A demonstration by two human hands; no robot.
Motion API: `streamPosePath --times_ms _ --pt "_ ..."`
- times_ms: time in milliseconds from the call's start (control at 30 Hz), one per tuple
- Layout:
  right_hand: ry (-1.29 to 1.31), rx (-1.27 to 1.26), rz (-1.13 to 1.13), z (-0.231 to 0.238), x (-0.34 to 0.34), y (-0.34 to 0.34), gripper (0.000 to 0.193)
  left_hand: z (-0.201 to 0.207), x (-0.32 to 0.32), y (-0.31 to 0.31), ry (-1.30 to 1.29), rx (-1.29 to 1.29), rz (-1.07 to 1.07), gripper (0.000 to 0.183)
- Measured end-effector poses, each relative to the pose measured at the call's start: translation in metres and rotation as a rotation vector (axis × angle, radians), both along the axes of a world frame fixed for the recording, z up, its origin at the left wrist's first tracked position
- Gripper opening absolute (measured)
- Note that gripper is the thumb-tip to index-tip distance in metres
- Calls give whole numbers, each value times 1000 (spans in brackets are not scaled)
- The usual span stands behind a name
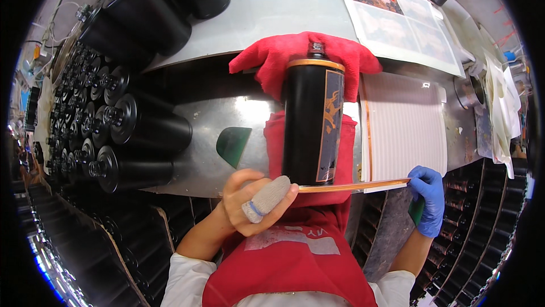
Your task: The person applies decorative labels to black cylindrical cans. They position a label on the can, smooth it with a green squeegee, and then place a copper-colored band around the top rim. The process is repeated for multiple cans.
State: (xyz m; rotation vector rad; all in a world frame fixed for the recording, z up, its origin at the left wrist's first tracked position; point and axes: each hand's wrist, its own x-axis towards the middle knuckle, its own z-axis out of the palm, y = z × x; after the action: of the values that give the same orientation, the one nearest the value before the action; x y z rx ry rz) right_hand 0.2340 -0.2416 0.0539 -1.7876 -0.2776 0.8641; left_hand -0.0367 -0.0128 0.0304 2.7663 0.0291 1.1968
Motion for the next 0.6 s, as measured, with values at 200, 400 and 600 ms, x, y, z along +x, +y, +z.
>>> streamPosePath --times_ms 200,400,600 --pt "-6 -40 17 -4 4 -7 4 -13 -3 3 -30 -69 18 30" --pt "0 26 -9 -2 -2 -14 9 -14 4 -12 -172 -1012 68 43" --pt "-77 69 -30 6 -8 -17 4 -13 25 -11 -124 -1591 -258 74"
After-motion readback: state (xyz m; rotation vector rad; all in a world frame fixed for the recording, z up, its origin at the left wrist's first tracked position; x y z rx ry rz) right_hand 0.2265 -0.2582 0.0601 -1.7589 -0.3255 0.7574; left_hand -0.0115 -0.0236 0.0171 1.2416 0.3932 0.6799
